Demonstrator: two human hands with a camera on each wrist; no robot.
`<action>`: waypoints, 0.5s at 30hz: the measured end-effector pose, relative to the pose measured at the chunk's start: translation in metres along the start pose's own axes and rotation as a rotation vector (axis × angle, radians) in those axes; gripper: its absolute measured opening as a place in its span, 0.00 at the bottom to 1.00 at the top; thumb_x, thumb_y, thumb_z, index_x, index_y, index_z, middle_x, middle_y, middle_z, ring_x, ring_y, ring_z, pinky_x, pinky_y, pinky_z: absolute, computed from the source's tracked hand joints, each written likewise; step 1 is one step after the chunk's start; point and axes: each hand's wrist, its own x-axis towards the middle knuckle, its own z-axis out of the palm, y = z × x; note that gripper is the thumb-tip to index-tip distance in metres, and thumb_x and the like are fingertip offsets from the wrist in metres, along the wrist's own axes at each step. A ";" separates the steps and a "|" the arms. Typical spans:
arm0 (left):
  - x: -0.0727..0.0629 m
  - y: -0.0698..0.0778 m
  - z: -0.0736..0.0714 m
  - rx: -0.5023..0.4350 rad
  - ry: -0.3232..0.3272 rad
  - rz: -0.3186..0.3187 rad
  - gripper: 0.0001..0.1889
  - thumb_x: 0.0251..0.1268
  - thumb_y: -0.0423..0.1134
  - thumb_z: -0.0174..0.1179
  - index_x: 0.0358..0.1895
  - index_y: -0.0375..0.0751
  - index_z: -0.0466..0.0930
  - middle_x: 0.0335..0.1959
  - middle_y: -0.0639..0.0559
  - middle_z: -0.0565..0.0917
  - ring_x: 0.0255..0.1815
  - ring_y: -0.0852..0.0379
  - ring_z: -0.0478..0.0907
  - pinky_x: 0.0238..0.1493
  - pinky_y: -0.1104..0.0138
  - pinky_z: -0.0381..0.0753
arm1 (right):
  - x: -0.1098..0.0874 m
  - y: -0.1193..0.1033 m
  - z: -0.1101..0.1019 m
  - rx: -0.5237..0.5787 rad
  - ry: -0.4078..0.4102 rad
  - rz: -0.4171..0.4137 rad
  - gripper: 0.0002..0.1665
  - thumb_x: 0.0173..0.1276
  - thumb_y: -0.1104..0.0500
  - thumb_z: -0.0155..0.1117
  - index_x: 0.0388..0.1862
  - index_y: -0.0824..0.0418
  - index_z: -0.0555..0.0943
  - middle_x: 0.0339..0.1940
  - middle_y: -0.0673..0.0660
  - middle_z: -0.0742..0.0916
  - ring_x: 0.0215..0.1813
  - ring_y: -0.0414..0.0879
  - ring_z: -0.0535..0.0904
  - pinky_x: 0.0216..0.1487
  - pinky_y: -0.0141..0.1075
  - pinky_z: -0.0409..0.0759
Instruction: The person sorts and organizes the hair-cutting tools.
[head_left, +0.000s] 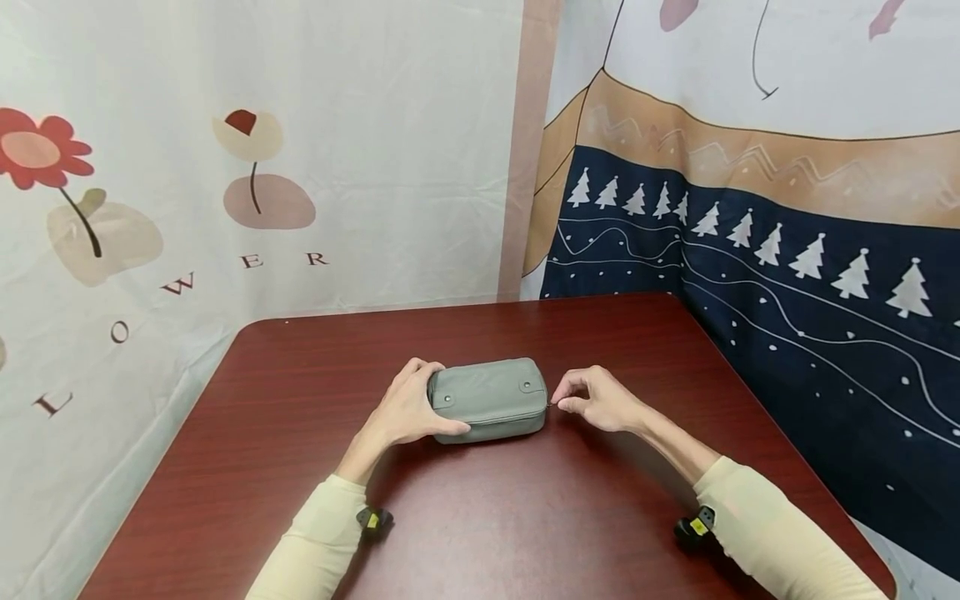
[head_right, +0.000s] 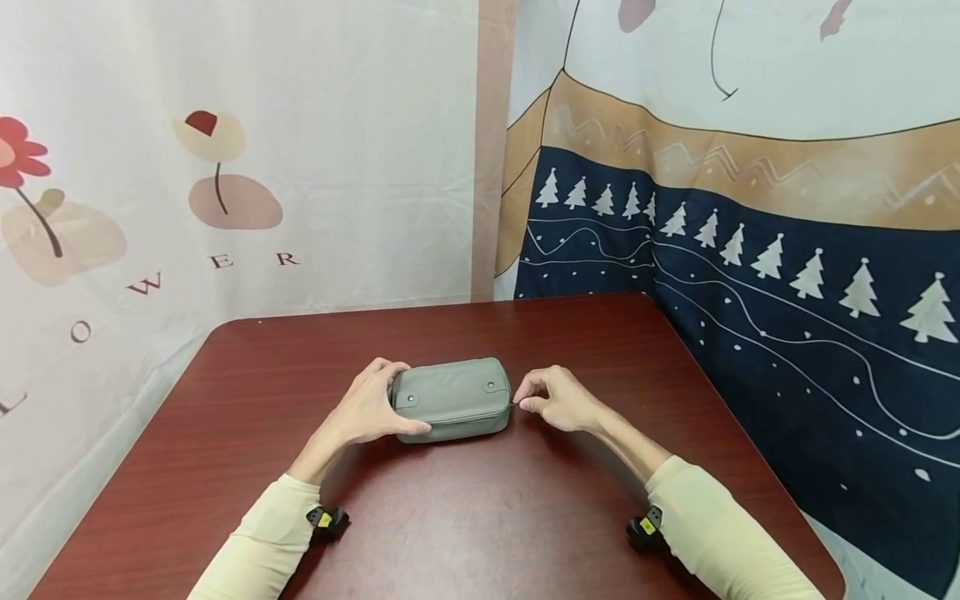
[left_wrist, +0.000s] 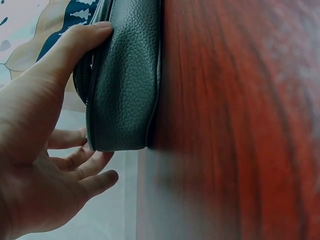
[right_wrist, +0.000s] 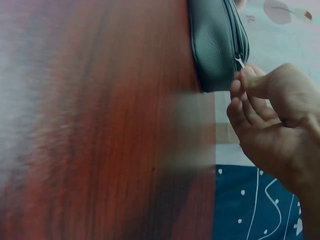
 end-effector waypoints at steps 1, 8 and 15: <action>0.000 0.000 0.000 0.000 0.000 0.004 0.55 0.35 0.65 0.91 0.71 0.43 0.81 0.60 0.47 0.80 0.57 0.49 0.81 0.63 0.52 0.86 | -0.001 -0.002 0.000 -0.022 0.008 0.004 0.07 0.75 0.68 0.76 0.43 0.56 0.94 0.40 0.49 0.95 0.44 0.37 0.85 0.52 0.33 0.84; 0.000 -0.001 -0.002 -0.028 -0.020 0.010 0.64 0.36 0.63 0.92 0.81 0.38 0.75 0.65 0.44 0.78 0.60 0.48 0.80 0.66 0.51 0.85 | -0.003 -0.015 -0.001 -0.193 0.015 -0.064 0.05 0.72 0.64 0.80 0.40 0.53 0.94 0.34 0.43 0.93 0.34 0.32 0.80 0.41 0.31 0.83; -0.003 0.003 0.001 -0.036 -0.020 0.000 0.62 0.36 0.65 0.92 0.79 0.41 0.76 0.64 0.46 0.75 0.59 0.51 0.79 0.65 0.53 0.84 | -0.001 -0.012 0.007 -0.173 0.088 -0.090 0.14 0.71 0.69 0.78 0.33 0.50 0.89 0.30 0.43 0.88 0.34 0.32 0.79 0.41 0.31 0.81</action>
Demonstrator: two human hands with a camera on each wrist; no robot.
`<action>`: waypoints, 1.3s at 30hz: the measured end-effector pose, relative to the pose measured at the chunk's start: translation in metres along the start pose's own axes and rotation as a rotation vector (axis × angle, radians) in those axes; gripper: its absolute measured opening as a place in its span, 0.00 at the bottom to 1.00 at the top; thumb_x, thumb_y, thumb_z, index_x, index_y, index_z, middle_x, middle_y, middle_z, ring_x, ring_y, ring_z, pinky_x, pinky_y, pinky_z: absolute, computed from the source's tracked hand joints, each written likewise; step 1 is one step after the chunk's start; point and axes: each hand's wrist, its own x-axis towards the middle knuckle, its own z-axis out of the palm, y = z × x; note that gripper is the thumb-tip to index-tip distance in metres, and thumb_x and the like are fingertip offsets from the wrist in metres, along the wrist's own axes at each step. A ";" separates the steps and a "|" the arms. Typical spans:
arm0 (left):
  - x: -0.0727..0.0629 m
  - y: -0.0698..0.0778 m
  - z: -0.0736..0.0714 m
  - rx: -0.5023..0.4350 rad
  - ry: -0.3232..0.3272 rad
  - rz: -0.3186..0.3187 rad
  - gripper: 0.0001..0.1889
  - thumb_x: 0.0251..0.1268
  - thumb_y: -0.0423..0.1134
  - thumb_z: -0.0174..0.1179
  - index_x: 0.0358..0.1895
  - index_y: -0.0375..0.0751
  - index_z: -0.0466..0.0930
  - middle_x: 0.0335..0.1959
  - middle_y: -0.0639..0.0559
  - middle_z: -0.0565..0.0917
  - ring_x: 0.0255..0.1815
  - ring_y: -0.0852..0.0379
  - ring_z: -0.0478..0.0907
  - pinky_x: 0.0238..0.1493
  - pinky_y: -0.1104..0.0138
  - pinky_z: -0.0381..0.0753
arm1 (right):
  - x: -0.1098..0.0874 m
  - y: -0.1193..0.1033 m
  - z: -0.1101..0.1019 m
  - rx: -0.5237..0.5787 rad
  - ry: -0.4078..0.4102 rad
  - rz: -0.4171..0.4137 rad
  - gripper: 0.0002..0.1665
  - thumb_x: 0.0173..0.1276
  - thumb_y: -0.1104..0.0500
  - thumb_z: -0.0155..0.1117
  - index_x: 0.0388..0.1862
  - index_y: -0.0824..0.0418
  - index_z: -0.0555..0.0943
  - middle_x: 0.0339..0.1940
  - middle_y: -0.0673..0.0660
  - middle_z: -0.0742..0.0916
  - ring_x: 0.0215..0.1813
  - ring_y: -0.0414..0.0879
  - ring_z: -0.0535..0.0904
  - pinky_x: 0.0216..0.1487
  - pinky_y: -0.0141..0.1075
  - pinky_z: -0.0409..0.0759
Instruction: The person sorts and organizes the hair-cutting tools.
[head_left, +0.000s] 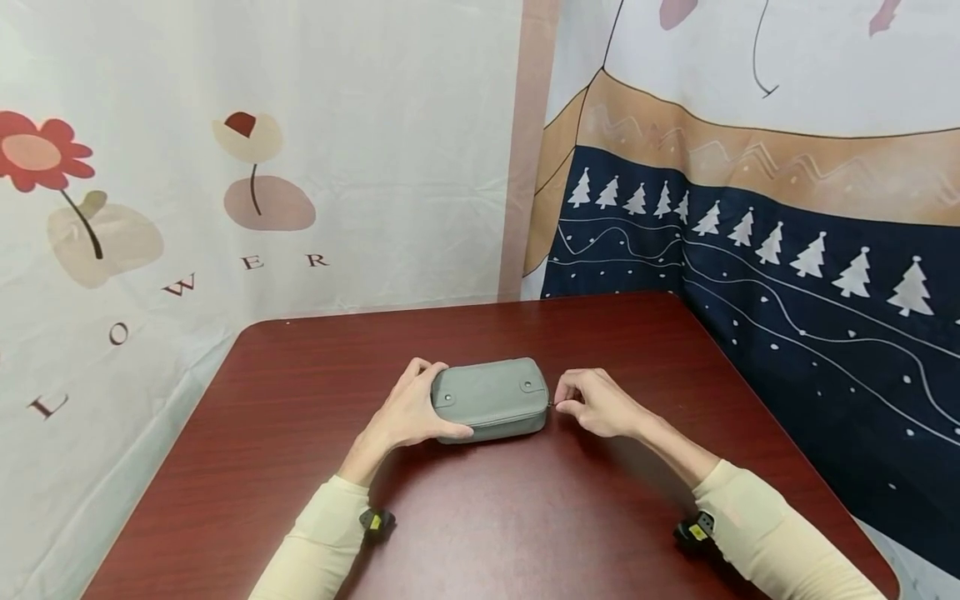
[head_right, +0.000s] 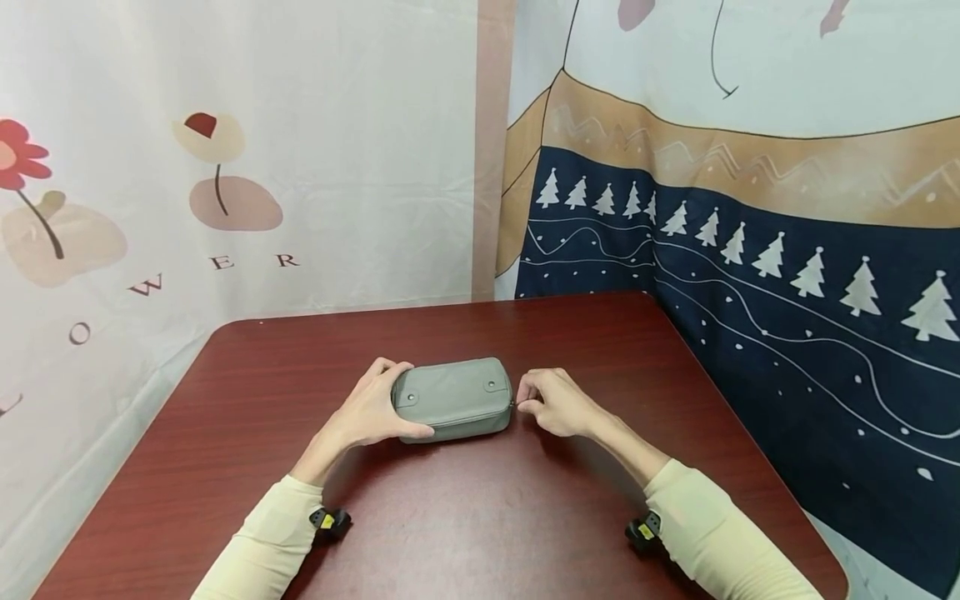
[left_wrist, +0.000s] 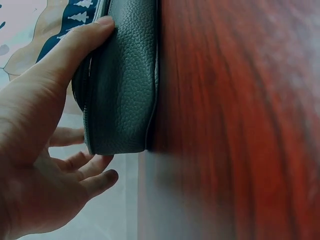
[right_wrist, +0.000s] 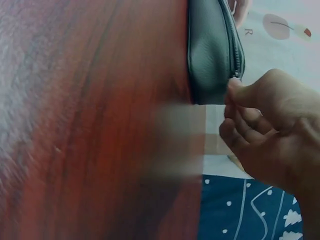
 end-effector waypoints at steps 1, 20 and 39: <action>0.000 0.000 0.000 0.003 0.005 -0.003 0.60 0.36 0.65 0.92 0.77 0.42 0.77 0.63 0.46 0.75 0.58 0.51 0.79 0.64 0.53 0.85 | 0.000 0.001 0.002 0.013 0.024 0.000 0.14 0.71 0.69 0.78 0.33 0.50 0.88 0.30 0.43 0.87 0.34 0.32 0.79 0.41 0.31 0.81; 0.005 0.001 0.004 0.055 0.046 -0.033 0.57 0.37 0.66 0.91 0.73 0.41 0.81 0.62 0.44 0.78 0.58 0.47 0.81 0.63 0.48 0.86 | -0.001 0.002 0.017 0.005 0.079 -0.198 0.12 0.70 0.72 0.78 0.36 0.56 0.88 0.33 0.46 0.88 0.35 0.32 0.78 0.39 0.30 0.81; 0.006 0.005 0.003 0.051 0.043 -0.037 0.57 0.37 0.66 0.91 0.73 0.40 0.81 0.62 0.43 0.78 0.58 0.47 0.80 0.62 0.48 0.86 | 0.001 -0.036 0.041 -0.155 0.140 -0.251 0.09 0.68 0.69 0.80 0.35 0.56 0.88 0.33 0.48 0.90 0.35 0.37 0.84 0.39 0.30 0.85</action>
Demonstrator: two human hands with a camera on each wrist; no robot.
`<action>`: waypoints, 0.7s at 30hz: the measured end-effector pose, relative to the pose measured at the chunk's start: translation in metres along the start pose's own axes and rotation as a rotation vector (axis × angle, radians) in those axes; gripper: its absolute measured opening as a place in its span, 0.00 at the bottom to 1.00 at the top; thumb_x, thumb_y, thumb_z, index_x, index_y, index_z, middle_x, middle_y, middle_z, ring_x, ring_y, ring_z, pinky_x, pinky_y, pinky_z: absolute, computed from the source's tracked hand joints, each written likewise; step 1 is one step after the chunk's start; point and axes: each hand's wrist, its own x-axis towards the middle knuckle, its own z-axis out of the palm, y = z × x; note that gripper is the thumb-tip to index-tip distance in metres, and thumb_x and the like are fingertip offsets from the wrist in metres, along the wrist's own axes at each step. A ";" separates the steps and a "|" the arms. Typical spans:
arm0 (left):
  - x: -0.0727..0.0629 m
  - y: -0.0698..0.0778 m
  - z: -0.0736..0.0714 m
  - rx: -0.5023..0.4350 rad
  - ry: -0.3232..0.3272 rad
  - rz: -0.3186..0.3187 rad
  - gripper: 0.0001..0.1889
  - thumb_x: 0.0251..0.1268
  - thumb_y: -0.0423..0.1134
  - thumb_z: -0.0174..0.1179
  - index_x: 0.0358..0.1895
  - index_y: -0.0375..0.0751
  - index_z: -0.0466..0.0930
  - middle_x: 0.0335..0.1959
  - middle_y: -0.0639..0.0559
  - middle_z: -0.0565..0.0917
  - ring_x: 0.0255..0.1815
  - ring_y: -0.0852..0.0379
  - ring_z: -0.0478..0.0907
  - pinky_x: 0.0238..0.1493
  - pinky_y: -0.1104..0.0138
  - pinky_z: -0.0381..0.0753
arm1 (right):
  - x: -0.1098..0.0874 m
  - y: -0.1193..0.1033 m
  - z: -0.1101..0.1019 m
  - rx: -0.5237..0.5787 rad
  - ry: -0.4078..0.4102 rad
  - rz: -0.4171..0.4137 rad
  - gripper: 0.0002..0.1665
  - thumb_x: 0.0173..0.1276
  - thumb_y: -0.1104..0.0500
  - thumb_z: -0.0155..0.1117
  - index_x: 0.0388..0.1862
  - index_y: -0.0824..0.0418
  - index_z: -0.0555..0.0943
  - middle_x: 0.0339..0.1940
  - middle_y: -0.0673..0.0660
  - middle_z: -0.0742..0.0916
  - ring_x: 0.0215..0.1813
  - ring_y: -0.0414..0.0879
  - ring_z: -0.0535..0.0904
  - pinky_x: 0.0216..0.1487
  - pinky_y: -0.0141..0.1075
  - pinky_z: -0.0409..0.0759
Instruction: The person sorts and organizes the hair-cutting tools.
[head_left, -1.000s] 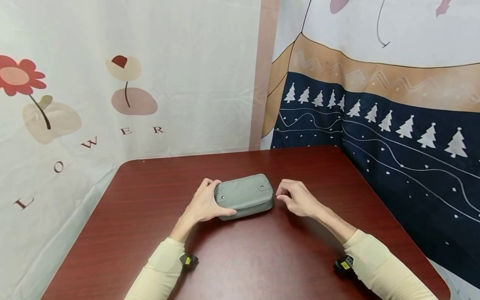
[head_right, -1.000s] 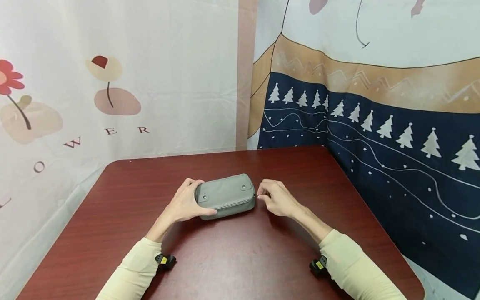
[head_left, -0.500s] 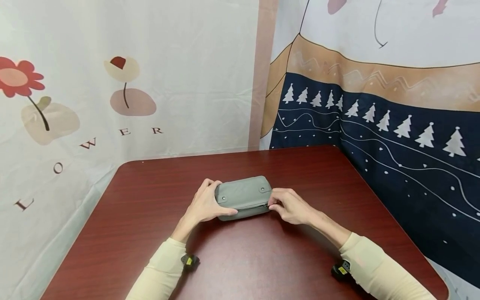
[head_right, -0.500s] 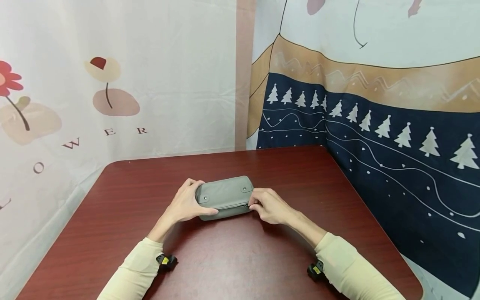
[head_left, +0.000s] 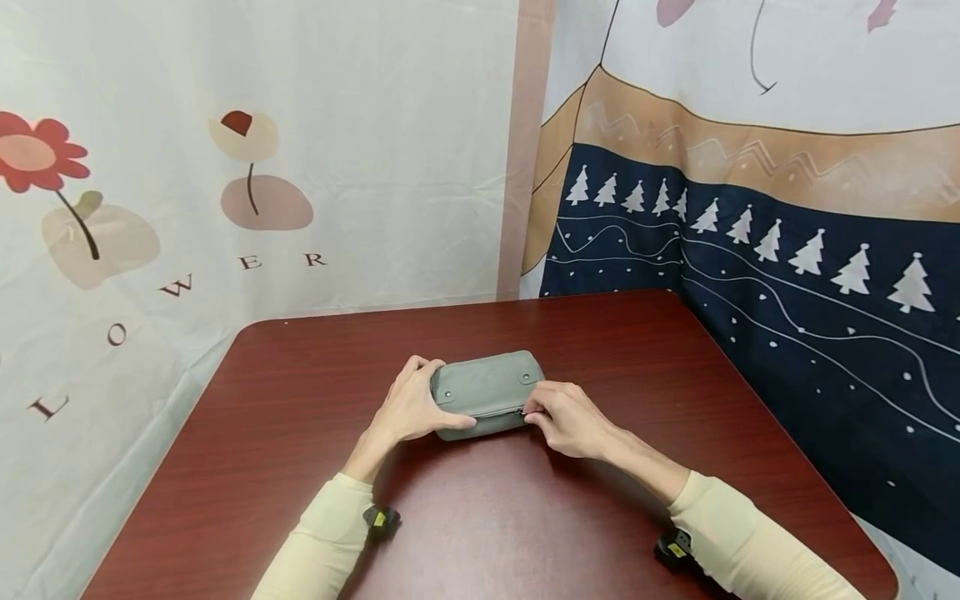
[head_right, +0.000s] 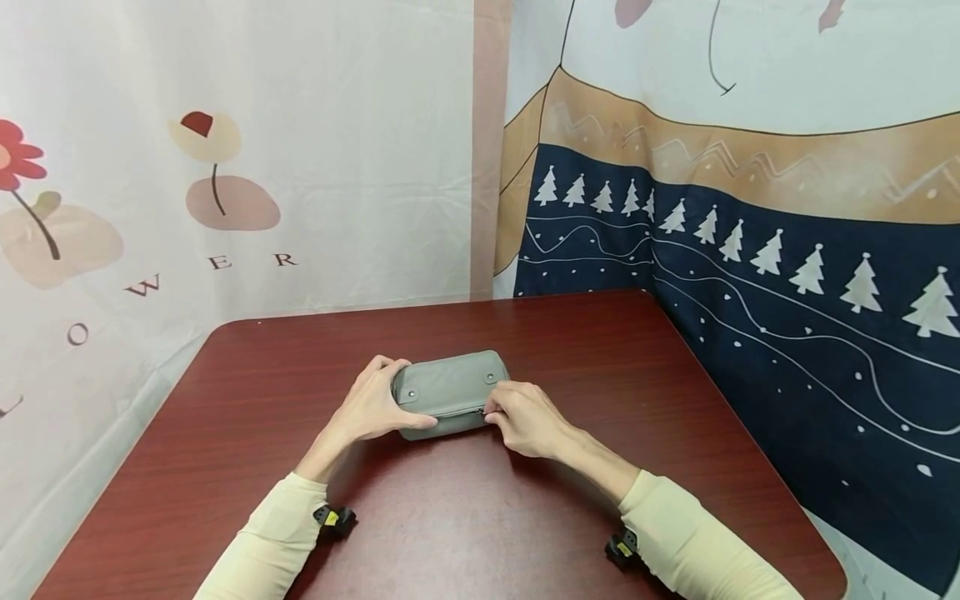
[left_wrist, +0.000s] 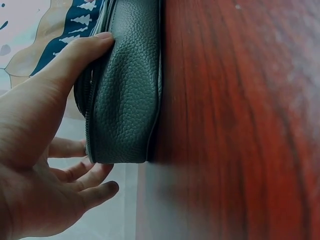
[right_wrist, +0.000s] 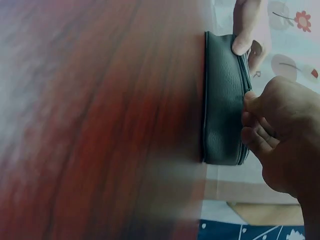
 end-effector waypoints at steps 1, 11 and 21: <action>0.000 0.000 0.000 0.000 0.000 0.000 0.57 0.37 0.66 0.91 0.73 0.40 0.81 0.62 0.43 0.78 0.58 0.47 0.80 0.62 0.48 0.86 | 0.001 -0.002 0.002 -0.016 0.010 -0.008 0.10 0.67 0.69 0.80 0.35 0.57 0.88 0.33 0.48 0.89 0.35 0.38 0.84 0.39 0.31 0.85; 0.001 0.001 0.000 -0.015 0.002 -0.001 0.57 0.37 0.66 0.91 0.73 0.40 0.81 0.63 0.42 0.79 0.58 0.46 0.80 0.61 0.48 0.86 | 0.013 -0.025 0.019 -0.100 0.017 -0.010 0.08 0.68 0.66 0.81 0.35 0.55 0.89 0.32 0.47 0.89 0.35 0.40 0.85 0.37 0.32 0.85; 0.001 0.000 -0.001 -0.017 -0.008 -0.012 0.59 0.38 0.66 0.91 0.76 0.40 0.79 0.64 0.42 0.79 0.58 0.45 0.81 0.62 0.48 0.86 | 0.025 -0.040 0.031 -0.147 -0.030 -0.005 0.06 0.70 0.62 0.80 0.36 0.54 0.89 0.33 0.47 0.87 0.36 0.41 0.87 0.37 0.34 0.86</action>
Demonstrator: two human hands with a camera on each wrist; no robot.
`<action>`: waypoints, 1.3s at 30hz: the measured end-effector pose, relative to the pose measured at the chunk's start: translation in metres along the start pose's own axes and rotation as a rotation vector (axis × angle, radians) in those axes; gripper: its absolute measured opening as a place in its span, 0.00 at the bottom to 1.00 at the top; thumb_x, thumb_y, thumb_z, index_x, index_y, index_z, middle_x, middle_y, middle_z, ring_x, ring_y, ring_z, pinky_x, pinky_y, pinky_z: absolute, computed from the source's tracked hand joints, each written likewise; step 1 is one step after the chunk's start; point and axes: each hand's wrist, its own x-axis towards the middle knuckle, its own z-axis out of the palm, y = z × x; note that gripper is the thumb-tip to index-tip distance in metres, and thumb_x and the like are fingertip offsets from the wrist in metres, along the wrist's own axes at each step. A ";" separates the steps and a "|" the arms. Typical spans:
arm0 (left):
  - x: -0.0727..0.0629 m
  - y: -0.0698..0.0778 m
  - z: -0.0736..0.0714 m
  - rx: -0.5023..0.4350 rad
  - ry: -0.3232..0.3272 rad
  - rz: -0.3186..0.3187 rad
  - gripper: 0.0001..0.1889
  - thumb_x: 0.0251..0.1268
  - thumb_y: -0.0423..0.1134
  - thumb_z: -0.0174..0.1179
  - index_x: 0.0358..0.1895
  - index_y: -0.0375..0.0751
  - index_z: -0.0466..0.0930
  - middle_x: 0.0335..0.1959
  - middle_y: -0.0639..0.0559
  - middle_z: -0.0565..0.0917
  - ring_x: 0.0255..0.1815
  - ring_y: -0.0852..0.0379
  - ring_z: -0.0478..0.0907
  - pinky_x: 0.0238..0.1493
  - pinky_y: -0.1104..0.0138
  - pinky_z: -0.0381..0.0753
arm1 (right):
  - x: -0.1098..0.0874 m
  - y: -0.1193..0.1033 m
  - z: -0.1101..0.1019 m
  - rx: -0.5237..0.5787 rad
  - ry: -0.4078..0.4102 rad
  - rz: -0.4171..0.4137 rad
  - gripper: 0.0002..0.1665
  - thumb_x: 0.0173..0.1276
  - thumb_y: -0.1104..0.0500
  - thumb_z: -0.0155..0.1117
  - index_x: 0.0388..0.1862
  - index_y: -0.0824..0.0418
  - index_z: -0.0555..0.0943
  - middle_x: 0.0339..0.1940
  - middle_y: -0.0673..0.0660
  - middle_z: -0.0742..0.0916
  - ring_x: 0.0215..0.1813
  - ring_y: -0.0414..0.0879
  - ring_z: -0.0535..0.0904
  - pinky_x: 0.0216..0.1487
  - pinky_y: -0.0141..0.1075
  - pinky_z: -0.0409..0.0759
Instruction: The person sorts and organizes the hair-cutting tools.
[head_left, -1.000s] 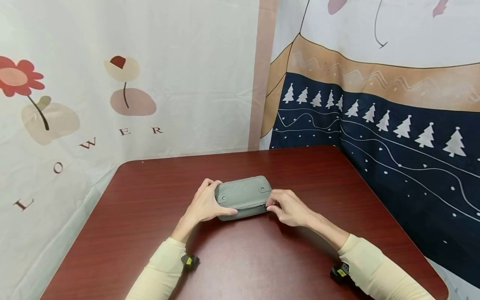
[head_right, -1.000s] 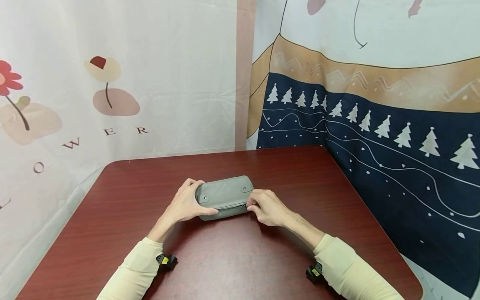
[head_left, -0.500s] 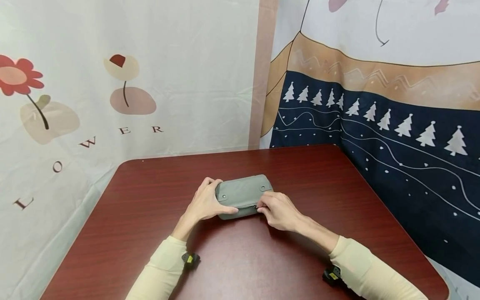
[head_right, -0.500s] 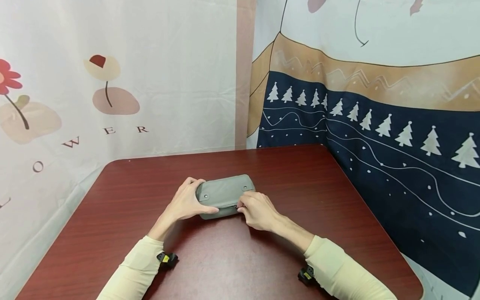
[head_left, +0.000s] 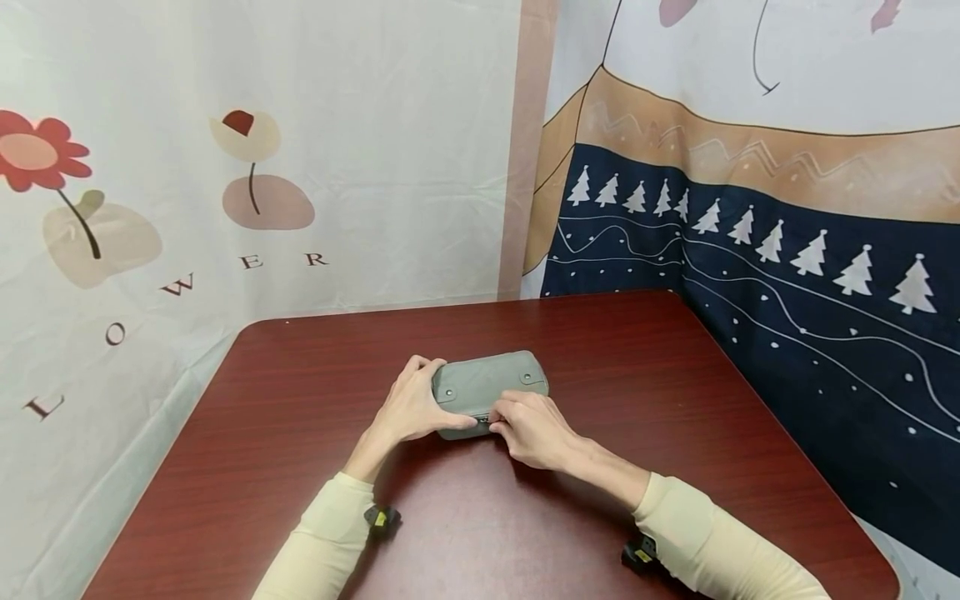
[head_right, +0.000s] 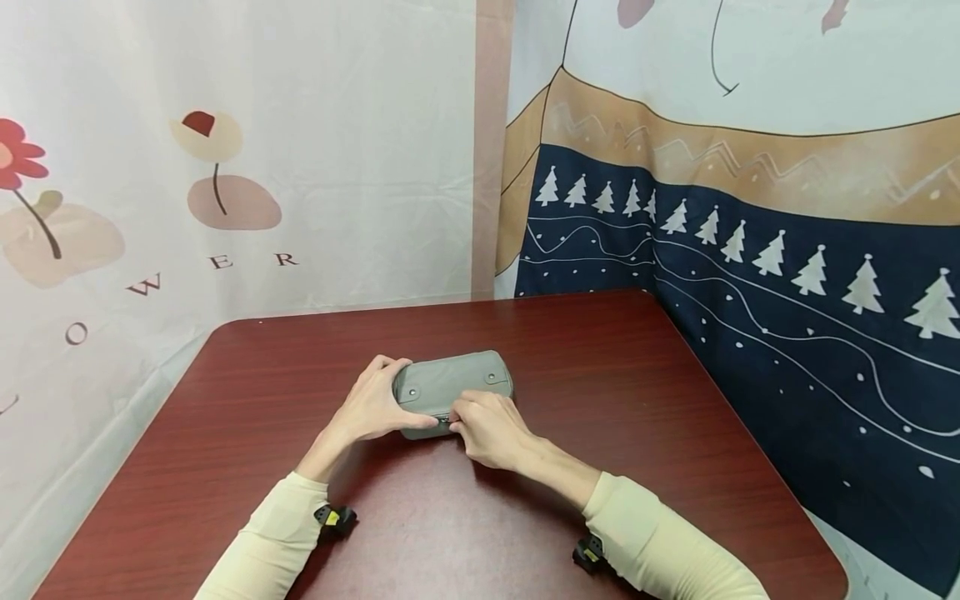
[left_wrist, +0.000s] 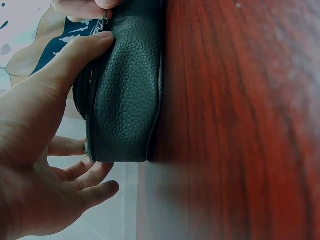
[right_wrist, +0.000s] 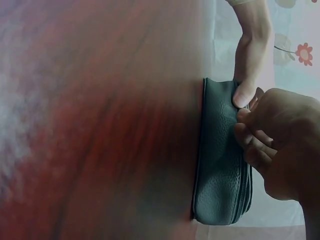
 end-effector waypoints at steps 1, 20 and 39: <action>0.000 0.000 0.000 -0.002 -0.002 -0.001 0.59 0.38 0.65 0.91 0.77 0.40 0.79 0.65 0.42 0.78 0.58 0.45 0.81 0.62 0.48 0.86 | 0.000 0.000 -0.001 0.002 -0.004 0.000 0.06 0.71 0.62 0.80 0.36 0.54 0.89 0.33 0.47 0.88 0.36 0.41 0.87 0.37 0.34 0.86; 0.001 -0.005 -0.002 -0.030 -0.033 0.025 0.68 0.40 0.65 0.91 0.86 0.38 0.69 0.68 0.41 0.77 0.60 0.46 0.80 0.65 0.50 0.84 | 0.002 0.037 -0.041 0.109 -0.093 0.000 0.29 0.71 0.45 0.84 0.63 0.59 0.88 0.59 0.53 0.89 0.60 0.46 0.83 0.64 0.44 0.86; 0.005 -0.012 -0.004 -0.049 -0.032 0.057 0.67 0.39 0.64 0.92 0.87 0.41 0.70 0.68 0.42 0.80 0.61 0.46 0.81 0.64 0.51 0.84 | 0.035 0.077 -0.035 0.088 -0.403 0.102 0.74 0.61 0.24 0.80 0.91 0.64 0.63 0.92 0.63 0.69 0.95 0.68 0.58 0.94 0.65 0.59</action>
